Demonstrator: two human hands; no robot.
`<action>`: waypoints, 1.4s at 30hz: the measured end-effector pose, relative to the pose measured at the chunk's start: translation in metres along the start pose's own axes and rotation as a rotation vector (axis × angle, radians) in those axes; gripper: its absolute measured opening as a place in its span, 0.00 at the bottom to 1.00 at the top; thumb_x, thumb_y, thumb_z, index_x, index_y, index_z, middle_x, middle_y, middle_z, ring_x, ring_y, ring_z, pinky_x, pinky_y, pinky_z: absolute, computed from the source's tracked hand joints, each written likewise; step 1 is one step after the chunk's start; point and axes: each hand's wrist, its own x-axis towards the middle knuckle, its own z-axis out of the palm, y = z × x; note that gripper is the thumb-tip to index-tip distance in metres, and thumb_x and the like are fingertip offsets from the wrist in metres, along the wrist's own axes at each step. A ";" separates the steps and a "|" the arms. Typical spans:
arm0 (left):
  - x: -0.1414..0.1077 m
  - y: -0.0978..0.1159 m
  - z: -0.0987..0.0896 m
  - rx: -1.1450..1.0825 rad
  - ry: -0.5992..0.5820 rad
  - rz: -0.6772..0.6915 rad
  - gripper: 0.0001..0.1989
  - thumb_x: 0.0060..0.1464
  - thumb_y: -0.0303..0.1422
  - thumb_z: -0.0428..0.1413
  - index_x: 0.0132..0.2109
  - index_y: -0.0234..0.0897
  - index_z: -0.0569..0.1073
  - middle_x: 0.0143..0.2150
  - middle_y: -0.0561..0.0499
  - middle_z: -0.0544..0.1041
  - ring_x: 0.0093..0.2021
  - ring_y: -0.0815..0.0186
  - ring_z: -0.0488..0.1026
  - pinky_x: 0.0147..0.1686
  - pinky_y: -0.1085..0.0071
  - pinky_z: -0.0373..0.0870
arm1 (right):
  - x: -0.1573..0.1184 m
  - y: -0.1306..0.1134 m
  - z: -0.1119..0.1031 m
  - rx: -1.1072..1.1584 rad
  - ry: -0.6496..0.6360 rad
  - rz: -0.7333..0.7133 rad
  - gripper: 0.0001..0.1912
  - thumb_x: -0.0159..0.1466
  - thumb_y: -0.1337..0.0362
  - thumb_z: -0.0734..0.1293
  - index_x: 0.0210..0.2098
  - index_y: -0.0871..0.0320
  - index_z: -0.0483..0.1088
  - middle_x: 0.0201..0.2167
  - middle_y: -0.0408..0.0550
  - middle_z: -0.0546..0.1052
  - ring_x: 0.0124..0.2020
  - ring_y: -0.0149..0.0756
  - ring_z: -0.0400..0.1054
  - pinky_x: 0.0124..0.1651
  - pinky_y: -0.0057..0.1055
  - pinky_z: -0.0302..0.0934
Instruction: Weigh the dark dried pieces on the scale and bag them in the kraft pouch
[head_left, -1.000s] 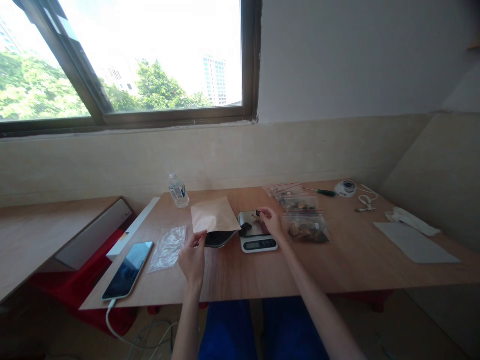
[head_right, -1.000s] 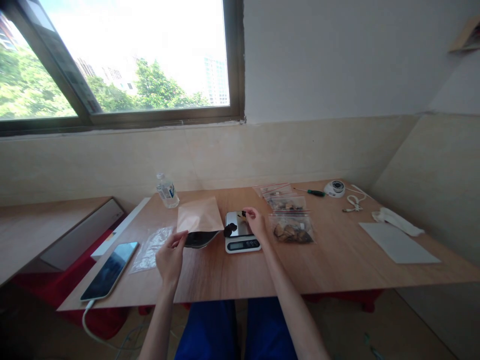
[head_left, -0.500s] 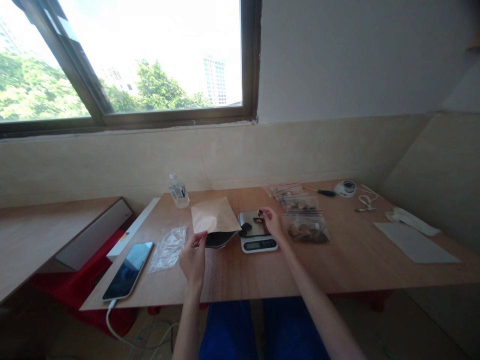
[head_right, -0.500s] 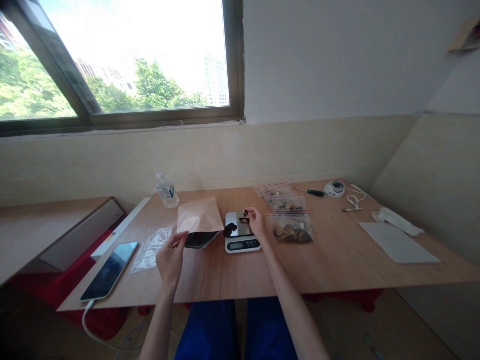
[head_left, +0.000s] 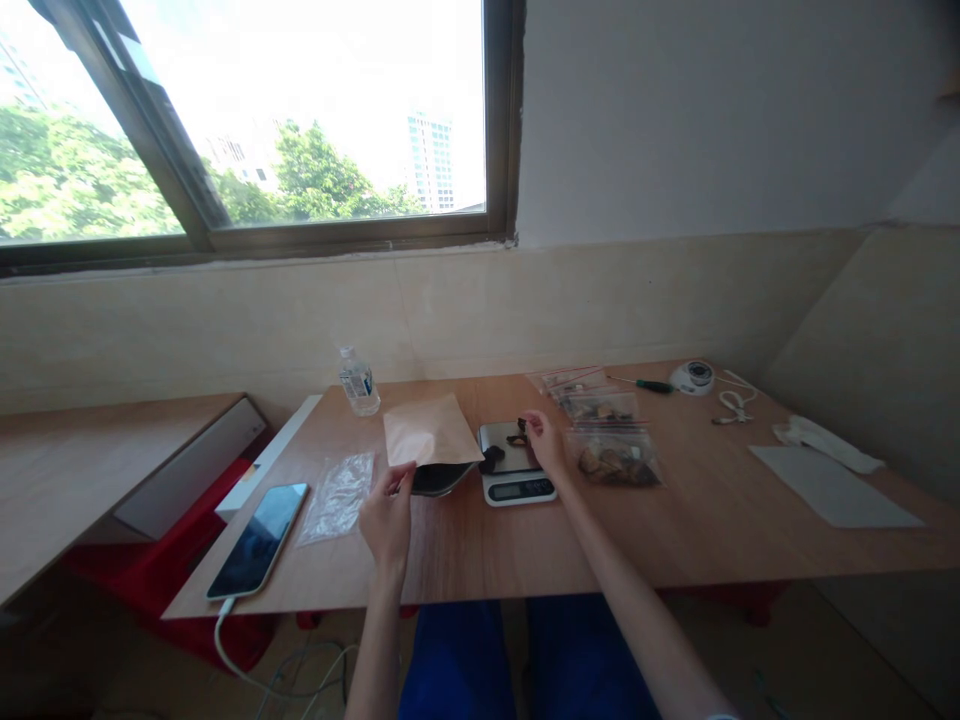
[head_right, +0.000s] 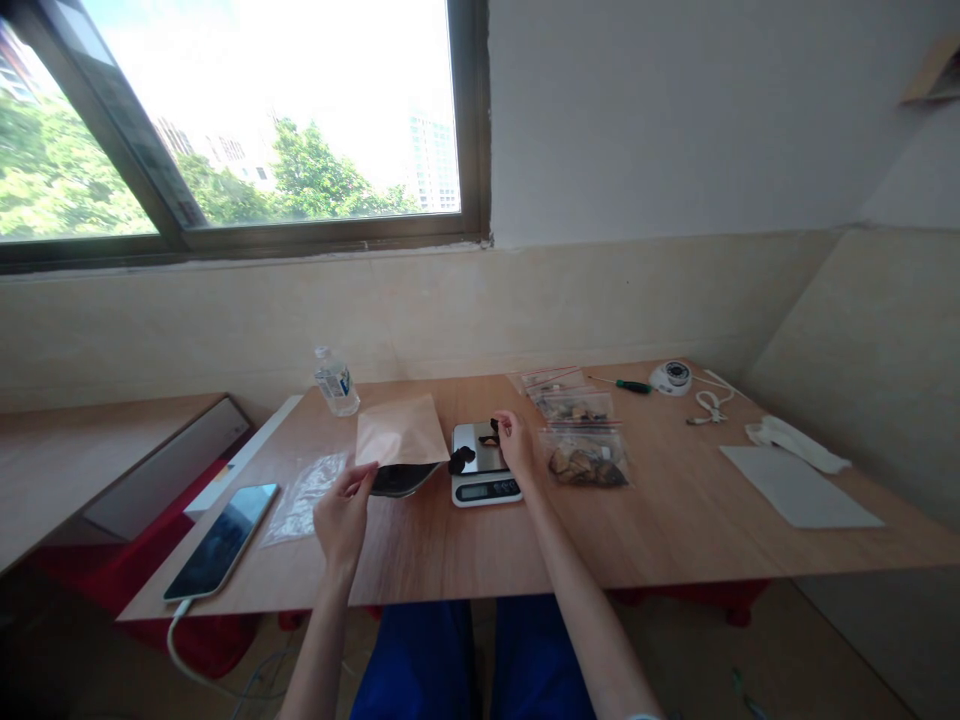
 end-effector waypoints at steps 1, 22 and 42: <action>0.000 0.000 0.000 0.009 0.000 -0.001 0.12 0.51 0.43 0.52 0.39 0.45 0.76 0.35 0.54 0.79 0.38 0.63 0.76 0.35 0.71 0.68 | 0.001 -0.002 0.000 -0.012 -0.016 -0.012 0.12 0.59 0.66 0.58 0.39 0.58 0.70 0.36 0.52 0.74 0.38 0.40 0.68 0.44 0.38 0.61; 0.000 -0.001 0.003 0.005 -0.001 -0.019 0.11 0.51 0.43 0.53 0.38 0.46 0.76 0.35 0.56 0.79 0.38 0.63 0.76 0.36 0.72 0.67 | -0.038 -0.032 -0.003 -0.456 -0.291 -0.215 0.21 0.57 0.78 0.56 0.40 0.54 0.74 0.47 0.52 0.66 0.47 0.42 0.56 0.49 0.41 0.52; -0.001 -0.001 0.002 -0.012 -0.005 -0.005 0.12 0.51 0.43 0.53 0.38 0.46 0.76 0.36 0.55 0.79 0.38 0.63 0.76 0.36 0.72 0.67 | -0.046 -0.042 0.007 -0.657 -0.247 -0.174 0.16 0.62 0.70 0.58 0.47 0.54 0.70 0.51 0.55 0.64 0.50 0.45 0.57 0.48 0.42 0.52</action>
